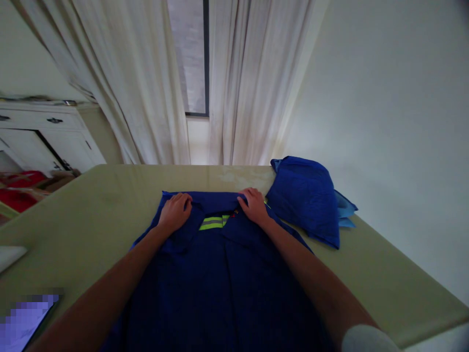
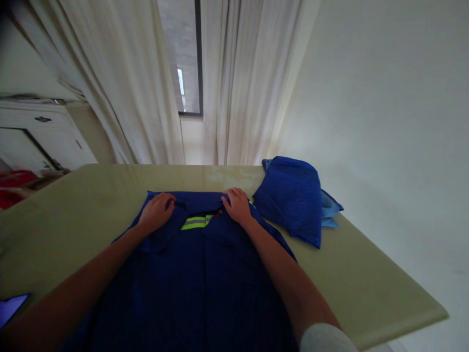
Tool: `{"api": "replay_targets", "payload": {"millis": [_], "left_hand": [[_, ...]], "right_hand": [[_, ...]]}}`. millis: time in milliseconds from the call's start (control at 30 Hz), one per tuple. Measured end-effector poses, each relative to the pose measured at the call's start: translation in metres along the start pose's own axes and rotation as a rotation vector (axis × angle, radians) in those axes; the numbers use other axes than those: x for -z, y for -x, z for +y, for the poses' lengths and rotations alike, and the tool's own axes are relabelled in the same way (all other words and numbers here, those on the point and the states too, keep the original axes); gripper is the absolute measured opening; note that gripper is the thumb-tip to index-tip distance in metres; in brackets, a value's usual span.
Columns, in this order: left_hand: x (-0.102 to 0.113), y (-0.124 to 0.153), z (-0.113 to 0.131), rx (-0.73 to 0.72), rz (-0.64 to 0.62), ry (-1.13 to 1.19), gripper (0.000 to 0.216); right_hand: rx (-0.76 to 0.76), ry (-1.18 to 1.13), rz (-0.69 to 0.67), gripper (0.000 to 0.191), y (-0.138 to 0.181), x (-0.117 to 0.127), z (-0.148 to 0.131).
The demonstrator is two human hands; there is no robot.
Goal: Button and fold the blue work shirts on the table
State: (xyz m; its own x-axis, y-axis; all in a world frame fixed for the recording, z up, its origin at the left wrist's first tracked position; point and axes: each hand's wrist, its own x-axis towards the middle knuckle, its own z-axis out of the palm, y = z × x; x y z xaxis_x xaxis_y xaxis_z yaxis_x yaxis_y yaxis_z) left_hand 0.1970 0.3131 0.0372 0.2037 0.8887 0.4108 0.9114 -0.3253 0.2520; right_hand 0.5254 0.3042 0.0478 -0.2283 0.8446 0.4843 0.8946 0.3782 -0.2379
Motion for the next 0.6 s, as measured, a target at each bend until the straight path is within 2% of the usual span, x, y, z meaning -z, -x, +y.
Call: {"api": "replay_targets", "payload": {"millis": [67, 133, 167, 233, 300, 433, 533, 600], "left_hand": [[0.002, 0.029, 0.010, -0.066, -0.117, -0.015, 0.049], [-0.001, 0.059, 0.017, -0.111, -0.195, -0.050, 0.069], [-0.004, 0.072, 0.019, -0.122, -0.226, -0.068, 0.072], [-0.009, 0.087, 0.022, -0.119, -0.278, -0.094, 0.063], [-0.011, 0.088, 0.024, -0.106, -0.314, -0.094, 0.058], [-0.005, 0.071, 0.038, -0.052, -0.327, -0.061, 0.057], [0.005, 0.076, 0.059, -0.061, -0.344, -0.031, 0.055], [0.016, 0.097, 0.070, -0.160, -0.397, 0.030, 0.054]], "right_hand": [[0.105, -0.035, -0.124, 0.037, 0.029, 0.016, -0.017], [0.173, -0.011, -0.244, 0.050, 0.058, 0.025, -0.033], [0.187, 0.029, -0.291, 0.052, 0.069, 0.027, -0.040], [0.167, 0.132, -0.350, 0.040, 0.082, 0.026, -0.049], [0.085, 0.208, -0.380, 0.024, 0.079, 0.023, -0.054], [-0.119, 0.194, -0.316, 0.026, 0.055, 0.017, -0.063], [-0.049, 0.097, -0.357, 0.026, 0.050, 0.018, -0.070], [0.049, 0.010, -0.417, 0.034, 0.058, 0.025, -0.071]]}}
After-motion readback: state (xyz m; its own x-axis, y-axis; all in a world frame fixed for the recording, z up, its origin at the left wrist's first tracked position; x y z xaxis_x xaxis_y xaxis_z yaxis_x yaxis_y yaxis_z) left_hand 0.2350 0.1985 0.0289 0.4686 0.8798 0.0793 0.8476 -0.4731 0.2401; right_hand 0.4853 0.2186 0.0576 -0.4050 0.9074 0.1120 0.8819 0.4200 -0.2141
